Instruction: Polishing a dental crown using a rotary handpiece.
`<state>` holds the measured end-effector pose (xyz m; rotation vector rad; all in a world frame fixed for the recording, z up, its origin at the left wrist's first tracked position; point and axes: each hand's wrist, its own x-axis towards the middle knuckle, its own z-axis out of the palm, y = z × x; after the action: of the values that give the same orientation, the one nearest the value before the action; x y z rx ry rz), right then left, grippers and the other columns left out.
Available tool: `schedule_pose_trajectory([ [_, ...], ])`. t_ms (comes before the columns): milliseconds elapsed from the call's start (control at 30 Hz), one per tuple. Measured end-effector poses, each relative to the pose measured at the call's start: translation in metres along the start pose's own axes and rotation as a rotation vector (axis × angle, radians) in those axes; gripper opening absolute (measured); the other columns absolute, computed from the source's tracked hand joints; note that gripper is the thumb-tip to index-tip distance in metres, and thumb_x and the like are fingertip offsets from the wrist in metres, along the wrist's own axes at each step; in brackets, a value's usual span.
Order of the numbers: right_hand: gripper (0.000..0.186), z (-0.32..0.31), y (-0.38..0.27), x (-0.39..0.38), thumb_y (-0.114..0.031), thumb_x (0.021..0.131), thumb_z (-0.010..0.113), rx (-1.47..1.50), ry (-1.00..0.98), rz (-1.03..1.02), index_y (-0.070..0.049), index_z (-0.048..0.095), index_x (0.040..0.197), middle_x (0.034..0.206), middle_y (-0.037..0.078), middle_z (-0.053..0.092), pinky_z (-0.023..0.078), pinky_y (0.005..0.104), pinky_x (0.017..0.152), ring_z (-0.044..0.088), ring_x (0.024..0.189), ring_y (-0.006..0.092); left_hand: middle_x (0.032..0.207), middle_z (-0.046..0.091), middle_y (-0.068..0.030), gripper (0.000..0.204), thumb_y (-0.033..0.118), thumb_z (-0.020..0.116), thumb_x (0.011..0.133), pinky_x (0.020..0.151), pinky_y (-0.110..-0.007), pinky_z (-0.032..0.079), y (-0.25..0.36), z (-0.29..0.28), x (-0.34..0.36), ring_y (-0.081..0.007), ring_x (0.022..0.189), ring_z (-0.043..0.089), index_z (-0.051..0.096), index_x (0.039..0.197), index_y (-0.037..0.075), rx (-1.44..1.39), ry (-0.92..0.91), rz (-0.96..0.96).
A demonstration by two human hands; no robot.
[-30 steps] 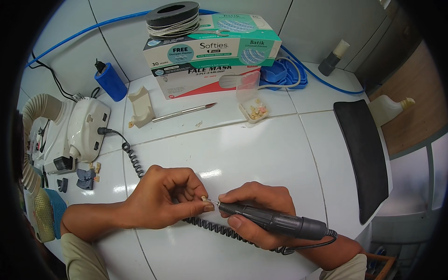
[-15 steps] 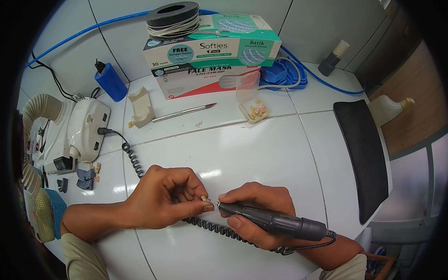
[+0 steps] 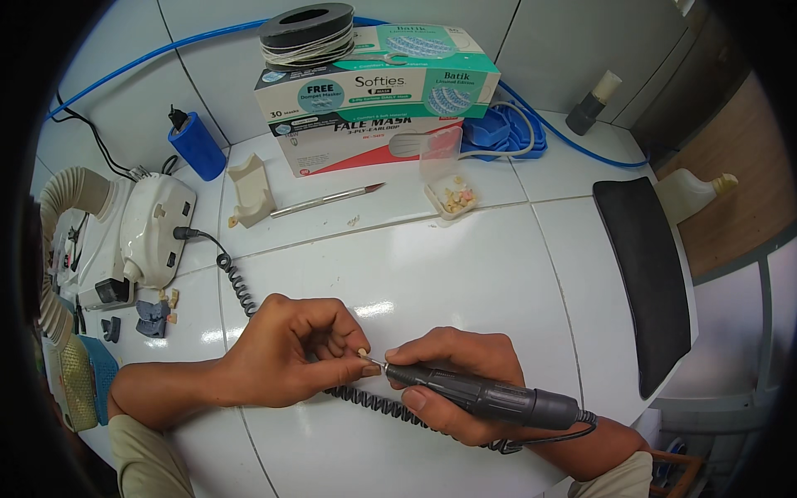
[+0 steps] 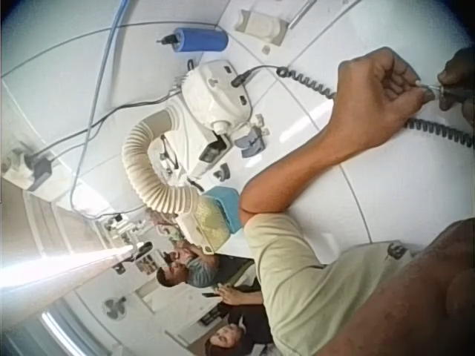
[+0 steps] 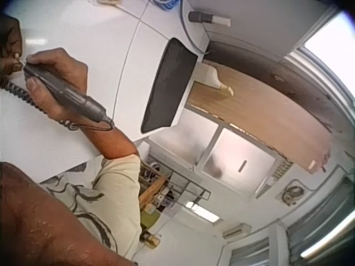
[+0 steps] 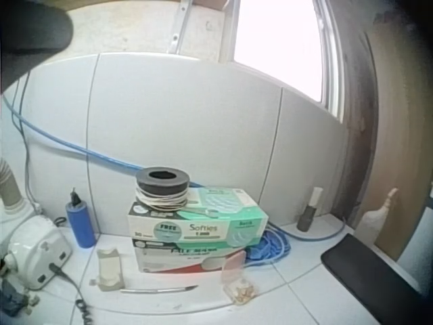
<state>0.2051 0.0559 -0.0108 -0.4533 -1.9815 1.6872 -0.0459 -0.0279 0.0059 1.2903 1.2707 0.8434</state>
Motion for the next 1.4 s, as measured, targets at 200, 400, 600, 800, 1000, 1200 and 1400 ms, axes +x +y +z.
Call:
schedule_pose_trajectory([
  [200,0.032,-0.0003,0.0015,0.0000,-0.011,0.094,0.071,0.024,0.005,0.000,0.003,0.067,0.123,0.096,0.016,0.078,0.062,0.0326,0.081,0.078,0.089,0.0210,0.086,0.079,-0.0090,0.017,0.010,0.080,0.095,0.069,-0.023,0.062,-0.0014,-0.0003,0.0005,-0.0086,0.075,0.074,0.071,0.096,-0.004,-0.003,0.002,0.011],
  [400,0.032,-0.0027,-0.0015,-0.0003,-0.010,0.094,0.070,0.013,-0.019,0.013,0.003,0.066,0.123,0.096,0.016,0.078,0.062,0.0328,0.083,0.078,0.090,0.0207,0.089,0.077,-0.0060,0.016,0.008,0.082,0.095,0.073,-0.023,0.061,0.0014,-0.0007,0.0015,-0.0082,0.080,0.074,0.070,0.098,-0.002,0.004,-0.018,-0.015],
  [600,0.032,-0.0021,-0.0008,-0.0004,-0.014,0.100,0.067,0.137,0.086,0.067,0.005,0.062,0.126,0.102,0.018,0.076,0.061,0.0382,0.089,0.076,0.099,0.0236,0.091,0.078,-0.0061,0.016,0.007,0.081,0.094,0.075,-0.025,0.060,-0.0003,-0.0011,-0.0002,-0.0095,0.082,0.073,0.070,0.101,-0.001,0.045,0.011,0.037],
  [800,0.031,-0.0036,-0.0029,0.0003,-0.012,0.099,0.068,0.091,0.005,0.052,0.005,0.063,0.125,0.100,0.018,0.077,0.061,0.0365,0.088,0.077,0.097,0.0224,0.093,0.078,-0.0069,0.015,0.007,0.080,0.095,0.075,-0.026,0.060,-0.0035,-0.0022,0.0017,-0.0105,0.084,0.073,0.070,0.103,-0.002,0.028,-0.001,0.055],
  [1000,0.030,-0.0015,0.0001,0.0015,-0.010,0.097,0.069,0.042,0.005,0.020,0.004,0.065,0.124,0.098,0.017,0.077,0.062,0.0341,0.083,0.077,0.092,0.0210,0.093,0.078,-0.0071,0.014,0.006,0.078,0.096,0.075,-0.026,0.060,-0.0025,-0.0022,0.0011,-0.0108,0.084,0.074,0.071,0.104,-0.002,0.022,-0.007,0.040],
  [1200,0.027,0.0020,-0.0021,0.0027,-0.010,0.097,0.071,-0.002,0.034,0.001,0.003,0.067,0.121,0.097,0.016,0.077,0.062,0.0333,0.082,0.077,0.091,0.0200,0.092,0.078,-0.0066,0.014,0.007,0.078,0.096,0.074,-0.025,0.060,-0.0018,-0.0018,0.0011,-0.0102,0.084,0.074,0.070,0.105,-0.001,0.039,0.000,0.031],
  [1400,0.028,0.0018,-0.0004,0.0025,-0.009,0.097,0.072,0.003,0.026,0.011,0.002,0.067,0.122,0.094,0.014,0.077,0.061,0.0318,0.082,0.077,0.090,0.0188,0.092,0.078,-0.0064,0.014,0.007,0.079,0.095,0.074,-0.025,0.059,0.0006,-0.0024,0.0009,-0.0097,0.084,0.073,0.070,0.104,-0.001,0.038,-0.008,0.017],
])
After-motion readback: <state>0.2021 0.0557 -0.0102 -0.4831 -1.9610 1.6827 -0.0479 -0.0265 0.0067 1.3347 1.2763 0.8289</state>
